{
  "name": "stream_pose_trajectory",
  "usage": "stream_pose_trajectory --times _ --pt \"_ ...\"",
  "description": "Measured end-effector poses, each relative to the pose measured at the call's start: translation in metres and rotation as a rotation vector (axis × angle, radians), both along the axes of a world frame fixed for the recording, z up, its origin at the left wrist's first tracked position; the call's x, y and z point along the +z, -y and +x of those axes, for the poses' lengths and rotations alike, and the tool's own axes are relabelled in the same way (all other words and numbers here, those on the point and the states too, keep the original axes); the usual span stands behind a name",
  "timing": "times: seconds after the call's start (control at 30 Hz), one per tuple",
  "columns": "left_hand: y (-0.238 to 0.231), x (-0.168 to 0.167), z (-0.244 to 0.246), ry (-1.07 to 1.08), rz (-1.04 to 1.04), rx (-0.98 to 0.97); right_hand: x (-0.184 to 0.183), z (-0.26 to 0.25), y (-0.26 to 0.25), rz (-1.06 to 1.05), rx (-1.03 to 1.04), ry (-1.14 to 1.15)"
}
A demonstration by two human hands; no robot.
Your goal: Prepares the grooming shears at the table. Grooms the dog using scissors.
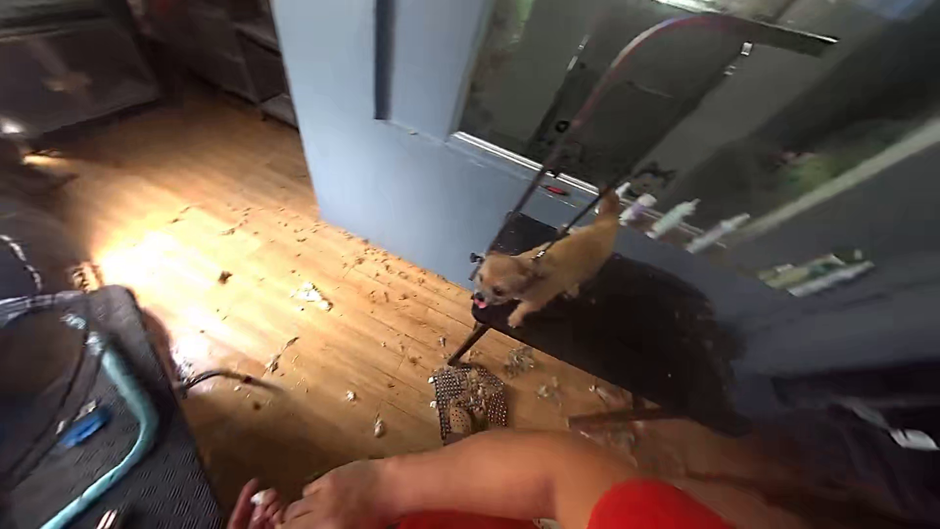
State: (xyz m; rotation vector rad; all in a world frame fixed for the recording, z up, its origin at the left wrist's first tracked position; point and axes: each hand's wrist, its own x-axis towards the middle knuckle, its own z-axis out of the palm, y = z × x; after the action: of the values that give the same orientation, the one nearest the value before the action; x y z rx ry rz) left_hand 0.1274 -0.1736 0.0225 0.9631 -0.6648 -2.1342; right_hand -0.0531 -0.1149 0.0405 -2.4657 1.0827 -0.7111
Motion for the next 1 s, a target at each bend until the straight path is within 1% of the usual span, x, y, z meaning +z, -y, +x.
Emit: stream_pose_trajectory --times 0.03,0.07,0.1,0.13,0.17,0.2,0.23,0.27,0.3,0.37,0.4,0.47,0.5,0.53,0.6,0.63,0.7,0.77,0.83,0.9,1.0 --pt "-0.001 0.004 -0.033 -0.009 0.038 -0.119 -0.002 -0.025 -0.018 -0.061 -0.073 0.038" --pt "-0.004 0.012 -0.069 0.052 0.038 -0.233 -0.001 -0.051 -0.035 -0.145 -0.146 0.068" --pt "-0.009 0.023 -0.107 0.155 -0.014 -0.344 0.003 -0.076 -0.054 -0.207 -0.219 0.087" --pt "-0.016 0.034 -0.144 0.292 -0.152 -0.467 0.009 -0.1 -0.074 -0.238 -0.298 0.102" --pt "-0.022 0.043 -0.182 0.445 -0.38 -0.597 0.015 -0.124 -0.096 -0.242 -0.386 0.129" --pt "-0.028 0.049 -0.219 0.592 -0.662 -0.698 0.02 -0.147 -0.119 -0.234 -0.482 0.165" --pt "-0.038 0.055 -0.257 0.679 -0.94 -0.725 0.023 -0.168 -0.142 -0.232 -0.593 0.213" --pt "-0.049 0.06 -0.297 0.686 -1.175 -0.688 0.024 -0.189 -0.165 -0.24 -0.721 0.25" --pt "-0.064 0.064 -0.337 0.65 -1.346 -0.646 0.023 -0.21 -0.187 -0.251 -0.859 0.282" --pt "-0.1 0.068 -0.412 0.614 -1.577 -0.667 0.016 -0.252 -0.23 -0.243 -1.123 0.312" --pt "-0.118 0.065 -0.444 0.668 -1.68 -0.715 0.011 -0.271 -0.251 -0.223 -1.232 0.32" --pt "-0.142 0.045 -0.496 0.849 -1.82 -0.814 0.004 -0.306 -0.283 -0.184 -1.398 0.353" --pt "-0.148 0.034 -0.511 0.909 -1.869 -0.795 0.002 -0.321 -0.296 -0.181 -1.455 0.385" --pt "-0.151 0.024 -0.519 0.939 -1.904 -0.732 0.001 -0.334 -0.308 -0.188 -1.493 0.42" --pt "-0.151 0.012 -0.521 0.928 -1.917 -0.61 -0.001 -0.359 -0.324 -0.192 -1.536 0.479" --pt "-0.15 0.008 -0.517 0.904 -1.904 -0.588 -0.003 -0.368 -0.329 -0.182 -1.556 0.501" --pt "-0.146 0.004 -0.509 0.803 -1.827 -0.608 -0.007 -0.386 -0.332 -0.153 -1.576 0.552" --pt "-0.14 0.001 -0.503 0.678 -1.71 -0.67 -0.007 -0.402 -0.327 -0.113 -1.565 0.628" --pt "-0.137 0.001 -0.497 0.587 -1.524 -0.73 0.002 -0.416 -0.317 -0.098 -1.487 0.773" --pt "-0.14 0.004 -0.496 0.542 -1.355 -0.702 0.01 -0.426 -0.305 -0.171 -1.396 0.931" --pt "-0.152 0.009 -0.501 0.548 -1.189 -0.598 0.021 -0.439 -0.29 -0.26 -1.244 1.023"
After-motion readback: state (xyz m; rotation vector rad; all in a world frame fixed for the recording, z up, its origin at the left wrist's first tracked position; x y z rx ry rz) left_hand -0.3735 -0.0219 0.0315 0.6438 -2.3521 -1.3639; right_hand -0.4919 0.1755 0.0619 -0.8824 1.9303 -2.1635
